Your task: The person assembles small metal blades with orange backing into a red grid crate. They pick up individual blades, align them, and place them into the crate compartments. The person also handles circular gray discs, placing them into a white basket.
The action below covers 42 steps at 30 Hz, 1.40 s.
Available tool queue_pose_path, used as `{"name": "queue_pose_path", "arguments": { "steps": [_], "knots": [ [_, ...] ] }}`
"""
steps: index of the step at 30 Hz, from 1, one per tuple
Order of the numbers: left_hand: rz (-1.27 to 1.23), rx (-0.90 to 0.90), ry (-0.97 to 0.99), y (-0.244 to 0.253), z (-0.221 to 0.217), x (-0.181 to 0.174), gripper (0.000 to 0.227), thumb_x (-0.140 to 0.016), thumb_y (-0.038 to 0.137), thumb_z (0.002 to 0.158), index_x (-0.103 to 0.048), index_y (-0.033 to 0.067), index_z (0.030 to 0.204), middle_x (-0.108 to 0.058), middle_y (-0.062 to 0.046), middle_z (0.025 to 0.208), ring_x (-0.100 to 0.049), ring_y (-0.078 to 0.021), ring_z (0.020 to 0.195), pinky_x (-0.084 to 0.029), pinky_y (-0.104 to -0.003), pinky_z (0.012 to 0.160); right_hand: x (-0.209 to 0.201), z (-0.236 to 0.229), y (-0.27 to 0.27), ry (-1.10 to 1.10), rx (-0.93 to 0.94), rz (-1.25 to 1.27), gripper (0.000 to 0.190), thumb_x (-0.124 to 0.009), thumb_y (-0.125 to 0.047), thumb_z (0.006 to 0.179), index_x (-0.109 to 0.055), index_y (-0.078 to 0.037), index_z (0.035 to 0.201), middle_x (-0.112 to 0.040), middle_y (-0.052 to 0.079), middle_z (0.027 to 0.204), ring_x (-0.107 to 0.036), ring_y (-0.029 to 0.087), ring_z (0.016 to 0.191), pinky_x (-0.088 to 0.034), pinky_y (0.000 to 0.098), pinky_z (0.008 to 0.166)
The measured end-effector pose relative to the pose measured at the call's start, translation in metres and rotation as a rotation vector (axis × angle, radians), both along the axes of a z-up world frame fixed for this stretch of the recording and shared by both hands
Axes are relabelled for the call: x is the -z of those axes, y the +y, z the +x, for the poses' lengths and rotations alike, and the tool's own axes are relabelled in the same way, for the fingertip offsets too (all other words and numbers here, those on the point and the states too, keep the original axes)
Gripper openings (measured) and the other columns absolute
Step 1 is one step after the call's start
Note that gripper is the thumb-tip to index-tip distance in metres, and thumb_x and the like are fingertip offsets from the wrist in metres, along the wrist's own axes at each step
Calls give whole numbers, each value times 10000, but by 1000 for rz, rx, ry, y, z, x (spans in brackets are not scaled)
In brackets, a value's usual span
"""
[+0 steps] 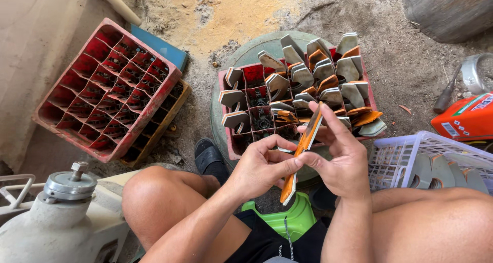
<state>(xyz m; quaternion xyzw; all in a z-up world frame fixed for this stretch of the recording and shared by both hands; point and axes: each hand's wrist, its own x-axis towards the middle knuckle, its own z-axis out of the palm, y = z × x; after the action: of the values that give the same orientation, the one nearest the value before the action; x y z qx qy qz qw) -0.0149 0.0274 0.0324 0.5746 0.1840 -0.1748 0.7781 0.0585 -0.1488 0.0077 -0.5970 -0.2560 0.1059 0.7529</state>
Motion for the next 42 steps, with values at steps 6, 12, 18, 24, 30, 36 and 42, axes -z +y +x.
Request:
{"name": "queue_pose_path", "arguments": {
  "steps": [6,12,18,24,30,36,42],
  "knots": [
    [43,-8,-9,-7,-3,4,367,-759,203,914,-596,32,1193,-736,-64,887,-673,-81,729,-545,-238,558,6,3,0,-4,48,-47,910,-864,-15,802,-400,-61,1584,-527,209,1567,-694,248,1211,-608,366,1009],
    [-180,1,60,-12,-6,7,416,-708,148,931,-560,41,1305,-740,-61,983,-738,-126,842,-609,-278,702,-1,9,5,66,1,101,913,-884,-59,795,-394,-57,1565,-507,219,1565,-676,298,1248,-604,394,1015],
    [-103,10,83,-15,-7,17,385,-704,107,949,-556,31,1297,-735,-75,935,-719,-136,830,-563,-281,663,13,11,8,433,14,234,634,-757,-131,947,-504,61,1496,-603,271,1462,-715,396,1175,-618,475,968],
    [-84,13,137,-12,-3,24,361,-691,91,950,-558,63,1285,-721,-82,863,-703,-143,755,-528,-277,601,24,9,5,294,-32,123,642,-733,-133,970,-483,37,1536,-597,255,1468,-703,352,1208,-604,450,1008],
    [-174,30,203,-13,-5,24,341,-638,112,979,-505,38,1284,-732,-123,1013,-737,-199,794,-591,-327,628,18,11,7,206,-132,125,977,-869,-79,860,-272,-60,1634,-530,198,1544,-686,245,1190,-586,386,1027],
    [-222,73,182,-9,-8,21,415,-615,83,979,-456,57,1362,-725,-167,1123,-739,-227,831,-611,-352,688,19,10,6,57,-36,-116,901,-851,50,780,-427,-55,1568,-631,194,1420,-728,203,1089,-636,342,924],
    [-217,96,273,-13,-6,17,398,-601,205,993,-520,42,1347,-720,-99,1149,-734,-196,881,-645,-364,714,22,11,0,-37,42,-152,887,-838,28,806,-421,-55,1585,-646,206,1401,-750,190,1030,-638,324,903]
  ]
}}
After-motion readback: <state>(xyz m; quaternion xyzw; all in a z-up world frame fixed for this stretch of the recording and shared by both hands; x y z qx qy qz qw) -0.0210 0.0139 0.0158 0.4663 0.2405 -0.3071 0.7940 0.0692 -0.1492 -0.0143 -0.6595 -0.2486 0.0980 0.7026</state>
